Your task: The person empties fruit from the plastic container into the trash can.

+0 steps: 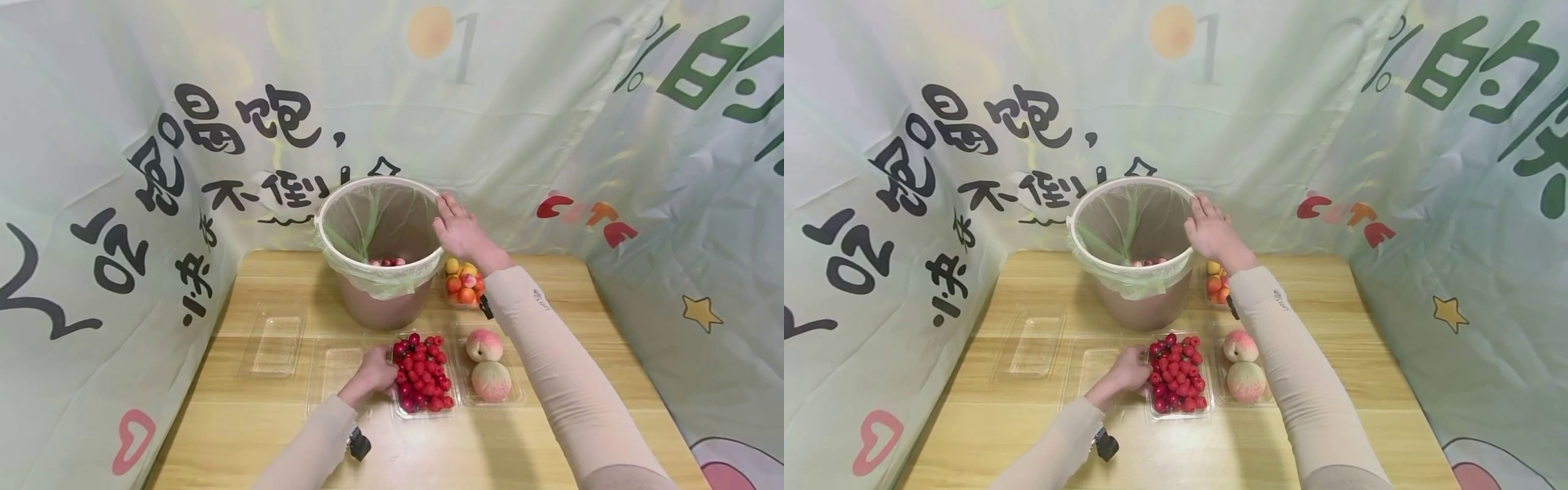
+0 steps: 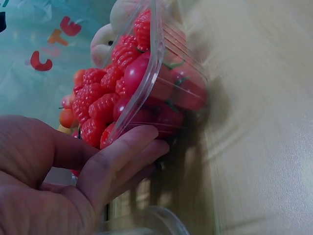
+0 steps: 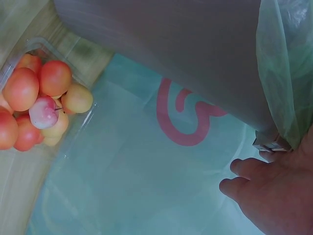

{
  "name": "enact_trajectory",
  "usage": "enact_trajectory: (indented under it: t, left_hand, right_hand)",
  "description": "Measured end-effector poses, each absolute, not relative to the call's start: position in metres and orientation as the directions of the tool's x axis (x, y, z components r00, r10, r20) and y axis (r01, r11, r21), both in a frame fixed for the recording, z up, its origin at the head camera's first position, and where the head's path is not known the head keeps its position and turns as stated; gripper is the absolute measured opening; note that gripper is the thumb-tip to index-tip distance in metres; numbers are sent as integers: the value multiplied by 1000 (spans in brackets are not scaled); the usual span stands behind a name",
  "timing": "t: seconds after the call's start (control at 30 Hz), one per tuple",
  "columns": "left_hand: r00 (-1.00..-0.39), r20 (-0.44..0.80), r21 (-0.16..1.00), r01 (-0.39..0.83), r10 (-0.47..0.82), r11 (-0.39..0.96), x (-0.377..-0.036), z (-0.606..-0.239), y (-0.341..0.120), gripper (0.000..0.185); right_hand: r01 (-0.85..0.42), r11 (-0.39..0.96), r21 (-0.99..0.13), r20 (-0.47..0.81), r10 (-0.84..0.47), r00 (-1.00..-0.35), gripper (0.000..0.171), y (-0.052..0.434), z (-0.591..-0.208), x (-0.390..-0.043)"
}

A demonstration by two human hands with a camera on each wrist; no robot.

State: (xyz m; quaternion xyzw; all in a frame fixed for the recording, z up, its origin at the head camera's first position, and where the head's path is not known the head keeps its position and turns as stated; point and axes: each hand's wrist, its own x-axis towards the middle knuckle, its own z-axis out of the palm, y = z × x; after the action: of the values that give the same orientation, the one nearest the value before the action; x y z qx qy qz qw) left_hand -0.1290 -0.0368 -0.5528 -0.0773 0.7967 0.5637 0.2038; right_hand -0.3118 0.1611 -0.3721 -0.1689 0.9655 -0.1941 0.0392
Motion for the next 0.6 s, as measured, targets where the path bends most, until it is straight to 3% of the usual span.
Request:
enact_trajectory:
  t: [0.6]
  left_hand:
    - [-881,-420,887,-347,219,304,-123,-549,-54,54]
  right_hand:
    - [-311,863,-397,-1,-340,-941,67,160,-372,-312]
